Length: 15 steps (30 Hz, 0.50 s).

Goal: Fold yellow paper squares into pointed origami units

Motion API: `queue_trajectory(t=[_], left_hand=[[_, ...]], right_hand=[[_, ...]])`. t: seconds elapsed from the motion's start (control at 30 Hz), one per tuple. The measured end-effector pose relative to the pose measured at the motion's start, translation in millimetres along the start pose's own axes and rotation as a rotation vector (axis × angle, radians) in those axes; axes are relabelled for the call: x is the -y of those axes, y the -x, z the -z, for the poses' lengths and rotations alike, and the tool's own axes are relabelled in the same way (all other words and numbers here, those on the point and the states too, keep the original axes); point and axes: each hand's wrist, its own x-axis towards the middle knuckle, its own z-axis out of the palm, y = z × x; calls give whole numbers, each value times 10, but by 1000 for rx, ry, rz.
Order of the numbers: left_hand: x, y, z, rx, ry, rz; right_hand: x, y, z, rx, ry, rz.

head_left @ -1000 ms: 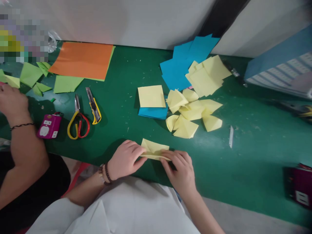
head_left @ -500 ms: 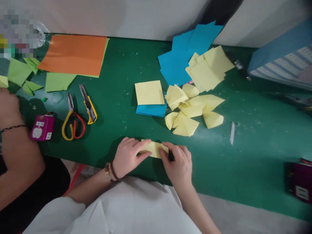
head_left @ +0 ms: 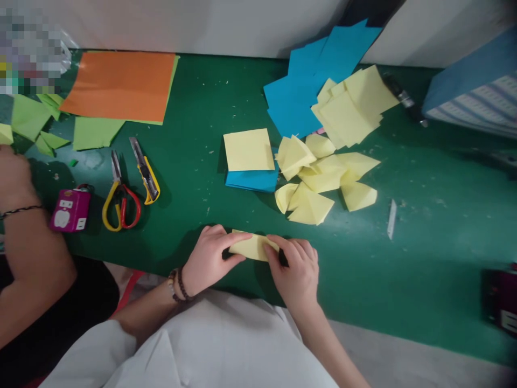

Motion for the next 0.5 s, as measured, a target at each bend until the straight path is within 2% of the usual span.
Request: queue_trajectory(t=[0.13, 0.37, 0.5], left_hand=[[-30, -8, 40, 25, -57, -8], [-81, 26, -119, -89, -185, -8], [-55, 41, -126, -114, -223, -45]], right_hand=[[27, -9, -7, -7, 13, 23], [26, 0, -7, 0, -1, 8], [30, -6, -6, 0, 4, 4]])
